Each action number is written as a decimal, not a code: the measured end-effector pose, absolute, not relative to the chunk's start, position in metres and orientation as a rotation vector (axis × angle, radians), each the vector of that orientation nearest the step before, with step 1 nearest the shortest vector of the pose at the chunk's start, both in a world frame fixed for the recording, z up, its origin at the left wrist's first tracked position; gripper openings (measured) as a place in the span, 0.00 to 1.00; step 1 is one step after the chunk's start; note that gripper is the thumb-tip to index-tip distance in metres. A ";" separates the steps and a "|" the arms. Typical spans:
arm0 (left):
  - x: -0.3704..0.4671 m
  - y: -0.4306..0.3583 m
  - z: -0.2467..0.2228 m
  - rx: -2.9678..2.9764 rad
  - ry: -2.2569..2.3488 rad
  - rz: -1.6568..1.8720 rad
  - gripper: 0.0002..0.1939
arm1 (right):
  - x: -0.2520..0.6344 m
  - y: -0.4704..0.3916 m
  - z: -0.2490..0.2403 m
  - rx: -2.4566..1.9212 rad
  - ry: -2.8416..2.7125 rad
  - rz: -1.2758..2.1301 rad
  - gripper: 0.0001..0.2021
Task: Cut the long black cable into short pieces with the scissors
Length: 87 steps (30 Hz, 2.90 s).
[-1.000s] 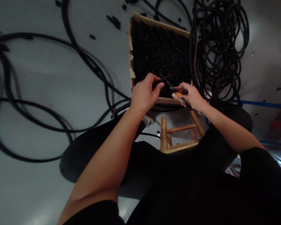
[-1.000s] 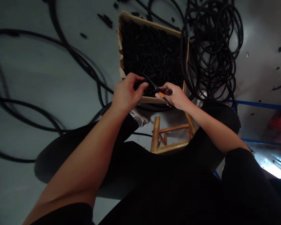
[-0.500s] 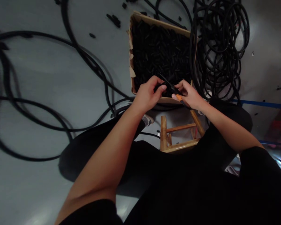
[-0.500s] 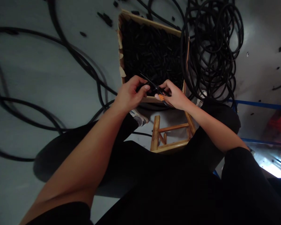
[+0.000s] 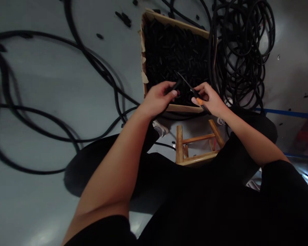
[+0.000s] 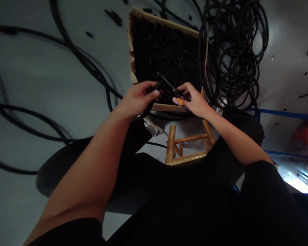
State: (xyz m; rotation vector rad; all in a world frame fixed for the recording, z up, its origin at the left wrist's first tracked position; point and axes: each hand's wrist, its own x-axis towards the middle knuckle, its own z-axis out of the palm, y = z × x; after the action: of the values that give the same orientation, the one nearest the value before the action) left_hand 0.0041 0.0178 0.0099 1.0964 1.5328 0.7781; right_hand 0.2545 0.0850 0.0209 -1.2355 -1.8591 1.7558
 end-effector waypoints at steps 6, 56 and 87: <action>0.001 0.024 -0.001 0.891 1.747 0.975 0.23 | 0.256 0.078 0.020 -1.220 -1.874 1.913 0.25; -0.001 0.016 0.005 0.937 1.484 0.874 0.17 | 0.253 0.083 0.029 -1.261 -1.632 2.103 0.34; -0.002 0.009 0.016 1.237 1.650 0.771 0.22 | 0.260 0.087 0.040 -1.347 -1.559 2.135 0.30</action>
State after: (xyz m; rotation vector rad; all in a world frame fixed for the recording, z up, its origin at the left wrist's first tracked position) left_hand -0.0022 0.0095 0.0162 1.2371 1.6504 0.7713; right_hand 0.2603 0.0870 0.0403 -1.3467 -1.5589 2.1345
